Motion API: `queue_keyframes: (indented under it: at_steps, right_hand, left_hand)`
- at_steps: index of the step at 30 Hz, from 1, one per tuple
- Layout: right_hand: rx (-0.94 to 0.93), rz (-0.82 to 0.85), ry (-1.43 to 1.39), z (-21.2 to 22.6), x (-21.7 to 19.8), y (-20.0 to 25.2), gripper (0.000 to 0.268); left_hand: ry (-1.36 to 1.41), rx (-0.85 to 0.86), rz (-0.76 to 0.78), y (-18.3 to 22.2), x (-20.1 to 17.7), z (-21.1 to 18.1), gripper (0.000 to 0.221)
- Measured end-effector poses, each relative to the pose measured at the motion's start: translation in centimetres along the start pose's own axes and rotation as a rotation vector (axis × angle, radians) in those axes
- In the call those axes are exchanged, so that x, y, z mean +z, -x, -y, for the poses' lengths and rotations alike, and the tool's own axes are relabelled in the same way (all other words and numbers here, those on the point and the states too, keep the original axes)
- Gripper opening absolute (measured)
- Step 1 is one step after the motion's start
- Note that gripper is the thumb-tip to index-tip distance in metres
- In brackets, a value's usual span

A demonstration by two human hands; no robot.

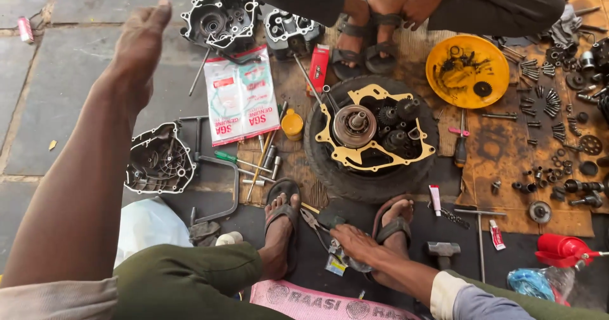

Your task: Repairing a motorcycle engine by applying sealant and assembling engine casing parts.

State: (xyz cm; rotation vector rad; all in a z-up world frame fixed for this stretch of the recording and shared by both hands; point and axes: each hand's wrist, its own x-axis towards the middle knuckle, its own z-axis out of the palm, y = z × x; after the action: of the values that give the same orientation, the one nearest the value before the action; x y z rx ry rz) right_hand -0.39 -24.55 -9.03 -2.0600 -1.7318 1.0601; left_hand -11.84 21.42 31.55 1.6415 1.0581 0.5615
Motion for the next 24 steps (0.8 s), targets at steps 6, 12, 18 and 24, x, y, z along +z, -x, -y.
queue_keyframes:
  at_steps: [6,12,18,24]
  right_hand:
    - [-0.091,0.017,0.171,1.9,-0.9,0.5,0.015]
    - [-0.097,-0.056,0.217,-0.1,2.2,0.0,0.027]
    - [-0.065,-0.061,0.262,-0.1,2.5,-0.9,0.026]
    - [-0.077,-0.075,0.233,2.8,1.0,0.2,0.031]
  left_hand:
    - [-0.035,0.048,0.010,-3.1,1.4,4.0,0.069]
    - [-0.034,-0.163,-0.015,-4.6,3.8,7.0,0.058]
    - [0.007,-0.127,-0.039,-7.7,5.0,7.3,0.055]
    - [-0.035,-0.113,-0.102,-10.5,5.5,10.3,0.053]
